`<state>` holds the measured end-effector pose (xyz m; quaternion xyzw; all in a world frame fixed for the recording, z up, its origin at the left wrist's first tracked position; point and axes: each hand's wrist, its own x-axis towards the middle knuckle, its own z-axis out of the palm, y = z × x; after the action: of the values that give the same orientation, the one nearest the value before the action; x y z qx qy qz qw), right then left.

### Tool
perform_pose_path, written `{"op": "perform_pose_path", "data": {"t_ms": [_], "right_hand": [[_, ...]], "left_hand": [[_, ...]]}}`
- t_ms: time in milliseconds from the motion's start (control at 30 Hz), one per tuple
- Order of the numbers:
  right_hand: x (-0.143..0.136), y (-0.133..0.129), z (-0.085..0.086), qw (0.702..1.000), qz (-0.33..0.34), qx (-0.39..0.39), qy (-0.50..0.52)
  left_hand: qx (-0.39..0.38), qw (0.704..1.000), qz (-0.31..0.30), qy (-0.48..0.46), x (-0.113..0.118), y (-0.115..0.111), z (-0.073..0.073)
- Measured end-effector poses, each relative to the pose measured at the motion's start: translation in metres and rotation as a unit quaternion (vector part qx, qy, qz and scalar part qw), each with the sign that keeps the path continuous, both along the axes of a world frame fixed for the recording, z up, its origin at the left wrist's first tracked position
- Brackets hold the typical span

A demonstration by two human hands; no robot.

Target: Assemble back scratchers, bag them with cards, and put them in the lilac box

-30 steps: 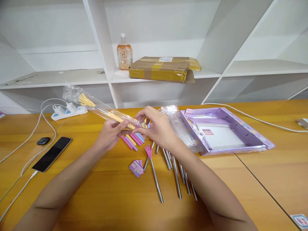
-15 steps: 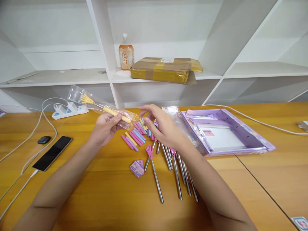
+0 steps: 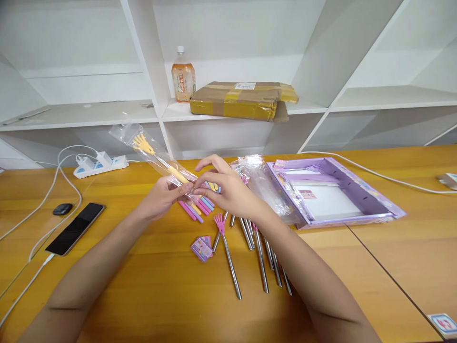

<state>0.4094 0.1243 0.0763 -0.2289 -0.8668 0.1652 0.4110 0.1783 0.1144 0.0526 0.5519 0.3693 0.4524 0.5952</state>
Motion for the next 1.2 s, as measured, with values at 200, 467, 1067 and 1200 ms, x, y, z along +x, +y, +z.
{"op": "perform_pose_path", "data": {"t_ms": [200,467,1067,1200], "right_hand": [[-0.007,0.0,-0.008,0.975,-0.008,-0.205,0.083],[-0.005,0.009,-0.011,0.928,0.029,-0.361,0.089],[-0.011,0.023,-0.029,0.913,0.008,-0.404,0.054],[-0.01,0.025,-0.032,0.908,0.017,-0.418,0.015]], "left_hand": [[0.047,0.998,-0.019,0.037,-0.002,0.002,-0.002],[0.1,0.991,-0.036,0.079,-0.003,0.004,0.001],[0.064,0.989,-0.082,0.102,-0.008,0.016,-0.016],[0.112,0.973,-0.102,0.172,-0.016,0.018,-0.011]]}}
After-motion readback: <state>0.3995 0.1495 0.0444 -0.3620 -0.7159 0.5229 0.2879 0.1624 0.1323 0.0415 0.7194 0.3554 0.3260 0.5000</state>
